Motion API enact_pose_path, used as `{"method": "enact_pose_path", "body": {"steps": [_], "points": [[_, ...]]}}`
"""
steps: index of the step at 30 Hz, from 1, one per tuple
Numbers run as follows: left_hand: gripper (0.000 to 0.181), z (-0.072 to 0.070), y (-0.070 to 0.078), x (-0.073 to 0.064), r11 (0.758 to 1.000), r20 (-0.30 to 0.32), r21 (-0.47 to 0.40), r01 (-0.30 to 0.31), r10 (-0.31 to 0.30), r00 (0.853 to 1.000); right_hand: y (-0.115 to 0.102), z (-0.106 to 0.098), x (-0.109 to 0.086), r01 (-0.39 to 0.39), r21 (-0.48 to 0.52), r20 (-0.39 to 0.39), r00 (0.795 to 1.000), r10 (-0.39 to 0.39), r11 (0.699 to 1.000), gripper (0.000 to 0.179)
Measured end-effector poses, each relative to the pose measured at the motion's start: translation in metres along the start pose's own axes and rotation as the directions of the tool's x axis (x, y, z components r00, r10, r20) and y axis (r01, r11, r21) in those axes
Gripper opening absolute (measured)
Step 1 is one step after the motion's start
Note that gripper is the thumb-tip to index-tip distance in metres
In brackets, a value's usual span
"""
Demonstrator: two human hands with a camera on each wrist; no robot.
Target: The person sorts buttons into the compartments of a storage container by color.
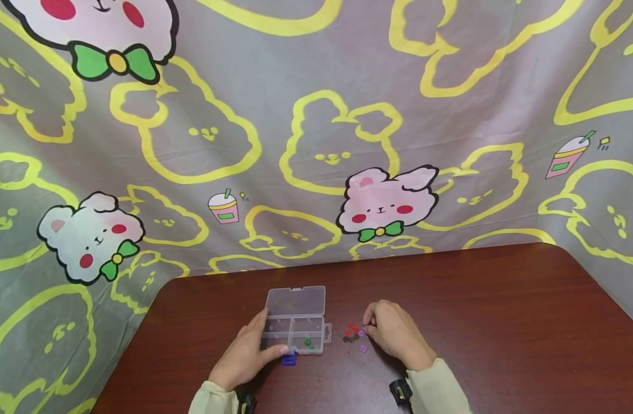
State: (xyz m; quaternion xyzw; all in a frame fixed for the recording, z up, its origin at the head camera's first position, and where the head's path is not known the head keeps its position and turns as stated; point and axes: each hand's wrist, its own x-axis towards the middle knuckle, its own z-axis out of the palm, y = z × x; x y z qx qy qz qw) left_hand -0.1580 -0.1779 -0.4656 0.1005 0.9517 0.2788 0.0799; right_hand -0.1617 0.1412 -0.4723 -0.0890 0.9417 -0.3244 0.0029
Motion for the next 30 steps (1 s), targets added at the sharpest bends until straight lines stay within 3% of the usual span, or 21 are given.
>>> {"method": "enact_pose_path", "body": {"steps": [30], "points": [[0.102, -0.0015, 0.0015, 0.0004, 1.000, 0.022, -0.009, 0.024, -0.023, 0.999, -0.0081, -0.0035, 0.0013, 0.010, -0.021, -0.036, 0.999, -0.011, 1.000, 0.024]]}}
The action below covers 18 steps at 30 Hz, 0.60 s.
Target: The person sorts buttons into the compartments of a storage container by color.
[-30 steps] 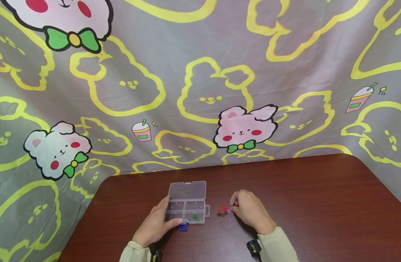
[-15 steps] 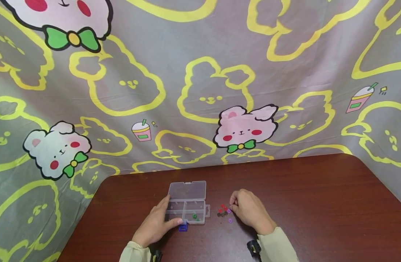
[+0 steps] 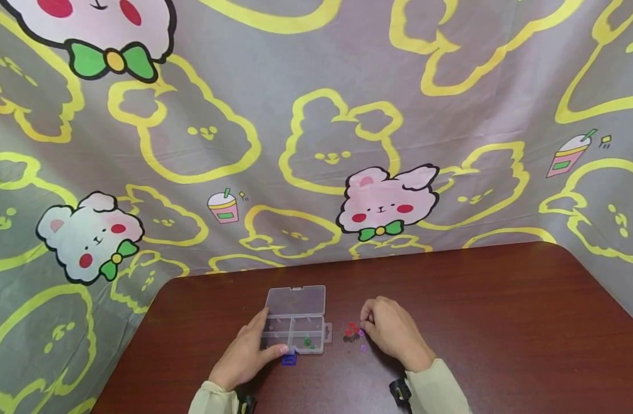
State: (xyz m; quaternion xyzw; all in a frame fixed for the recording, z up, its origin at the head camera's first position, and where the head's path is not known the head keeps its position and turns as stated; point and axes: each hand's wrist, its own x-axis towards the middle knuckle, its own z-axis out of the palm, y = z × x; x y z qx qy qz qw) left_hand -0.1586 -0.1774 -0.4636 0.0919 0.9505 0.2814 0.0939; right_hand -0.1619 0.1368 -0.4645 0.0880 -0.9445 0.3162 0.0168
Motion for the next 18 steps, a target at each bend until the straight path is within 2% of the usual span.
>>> {"method": "enact_pose_path", "body": {"steps": [18], "points": [[0.103, 0.000, 0.003, 0.000, 0.999, 0.017, 0.003, 0.036, -0.036, 0.999, -0.013, 0.001, -0.001, 0.011, 0.019, -0.026, 1.000, -0.011, 1.000, 0.022]]}}
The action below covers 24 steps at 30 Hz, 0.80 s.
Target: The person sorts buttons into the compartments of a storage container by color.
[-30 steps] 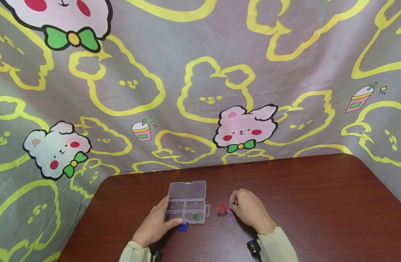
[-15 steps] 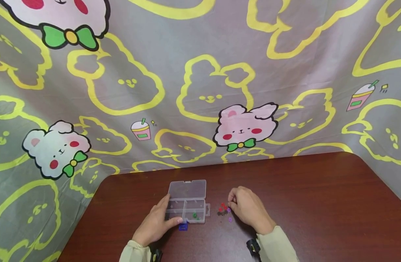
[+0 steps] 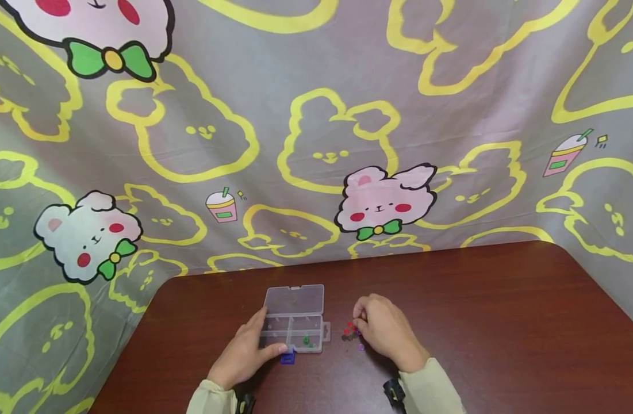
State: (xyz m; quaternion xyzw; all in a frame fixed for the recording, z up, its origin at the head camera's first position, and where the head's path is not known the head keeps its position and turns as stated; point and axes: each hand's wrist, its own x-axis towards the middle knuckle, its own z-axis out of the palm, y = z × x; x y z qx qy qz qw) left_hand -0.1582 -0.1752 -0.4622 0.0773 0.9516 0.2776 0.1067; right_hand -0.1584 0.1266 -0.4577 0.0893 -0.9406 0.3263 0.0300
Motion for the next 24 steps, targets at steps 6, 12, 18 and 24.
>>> {"method": "enact_pose_path", "body": {"steps": [6, 12, 18, 24], "points": [[0.103, 0.001, -0.002, 0.001, 1.000, -0.004, -0.001, -0.006, 0.006, 1.000, -0.006, 0.004, 0.001, 0.011, 0.001, -0.006, 1.000, -0.011, 1.000, 0.023], [0.102, 0.001, -0.002, 0.001, 1.000, -0.018, 0.010, -0.028, 0.028, 0.999, -0.013, 0.008, 0.000, 0.017, 0.019, 0.001, 1.000, -0.017, 1.000, 0.024], [0.103, 0.000, -0.002, 0.001, 1.000, -0.016, 0.006, -0.029, 0.029, 0.999, -0.020, 0.010, 0.000, 0.034, 0.001, -0.017, 0.999, -0.034, 0.999, 0.026], [0.103, 0.001, -0.002, 0.001, 1.000, -0.017, 0.007, -0.028, 0.028, 0.999, -0.024, 0.013, 0.001, 0.063, -0.003, -0.039, 0.997, -0.063, 0.998, 0.027]]}}
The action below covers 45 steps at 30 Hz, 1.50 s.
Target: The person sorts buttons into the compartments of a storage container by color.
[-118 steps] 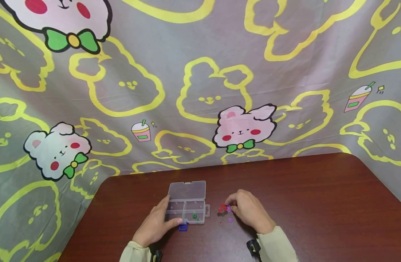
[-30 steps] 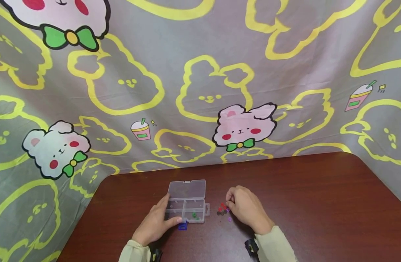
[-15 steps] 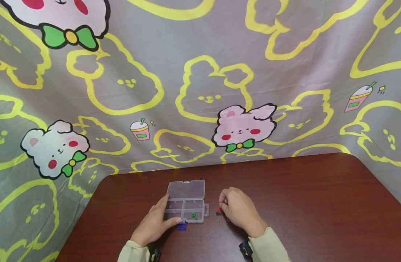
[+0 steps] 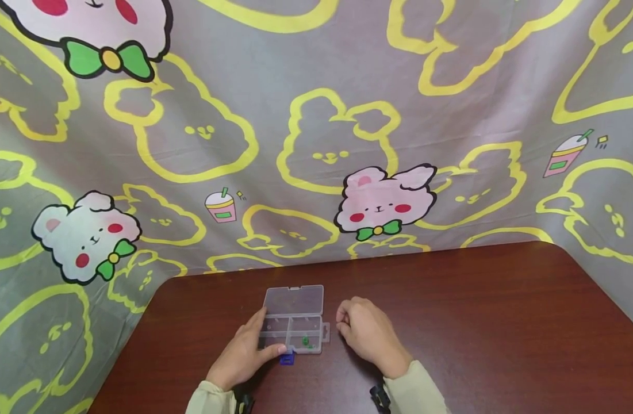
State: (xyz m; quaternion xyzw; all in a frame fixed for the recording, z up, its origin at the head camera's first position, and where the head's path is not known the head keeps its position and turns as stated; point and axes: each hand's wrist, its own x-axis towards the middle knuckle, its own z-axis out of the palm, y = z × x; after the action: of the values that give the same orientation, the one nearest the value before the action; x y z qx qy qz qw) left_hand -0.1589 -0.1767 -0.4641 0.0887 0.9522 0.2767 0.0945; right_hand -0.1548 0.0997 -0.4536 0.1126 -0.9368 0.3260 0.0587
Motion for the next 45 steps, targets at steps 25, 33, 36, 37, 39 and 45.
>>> {"method": "enact_pose_path", "body": {"steps": [25, 33, 36, 37, 39, 45], "points": [[0.101, 0.000, -0.001, -0.002, 1.000, -0.008, 0.006, 0.003, -0.003, 1.000, -0.013, 0.012, 0.005, 0.069, -0.001, -0.060, 0.996, -0.069, 0.998, 0.027], [0.101, 0.001, -0.001, -0.002, 1.000, -0.025, 0.005, -0.020, 0.020, 0.999, -0.016, 0.016, 0.008, 0.050, -0.003, -0.063, 0.997, -0.050, 0.999, 0.025], [0.101, 0.001, -0.001, -0.002, 1.000, -0.025, 0.005, -0.023, 0.023, 0.999, -0.018, 0.016, 0.009, 0.055, 0.001, -0.062, 0.997, -0.054, 0.999, 0.023], [0.101, 0.001, -0.001, -0.001, 1.000, -0.025, 0.005, -0.025, 0.025, 0.999, -0.018, 0.016, 0.009, 0.060, 0.000, -0.063, 0.996, -0.060, 0.998, 0.022], [0.101, 0.001, -0.002, -0.001, 1.000, -0.026, 0.007, -0.028, 0.029, 0.999, -0.019, 0.017, 0.009, 0.068, -0.001, -0.065, 0.996, -0.068, 0.998, 0.021], [0.102, 0.001, -0.002, 0.000, 0.999, -0.026, 0.008, -0.035, 0.035, 0.999, -0.021, 0.020, 0.011, 0.095, -0.009, -0.076, 0.993, -0.095, 0.995, 0.018]]}}
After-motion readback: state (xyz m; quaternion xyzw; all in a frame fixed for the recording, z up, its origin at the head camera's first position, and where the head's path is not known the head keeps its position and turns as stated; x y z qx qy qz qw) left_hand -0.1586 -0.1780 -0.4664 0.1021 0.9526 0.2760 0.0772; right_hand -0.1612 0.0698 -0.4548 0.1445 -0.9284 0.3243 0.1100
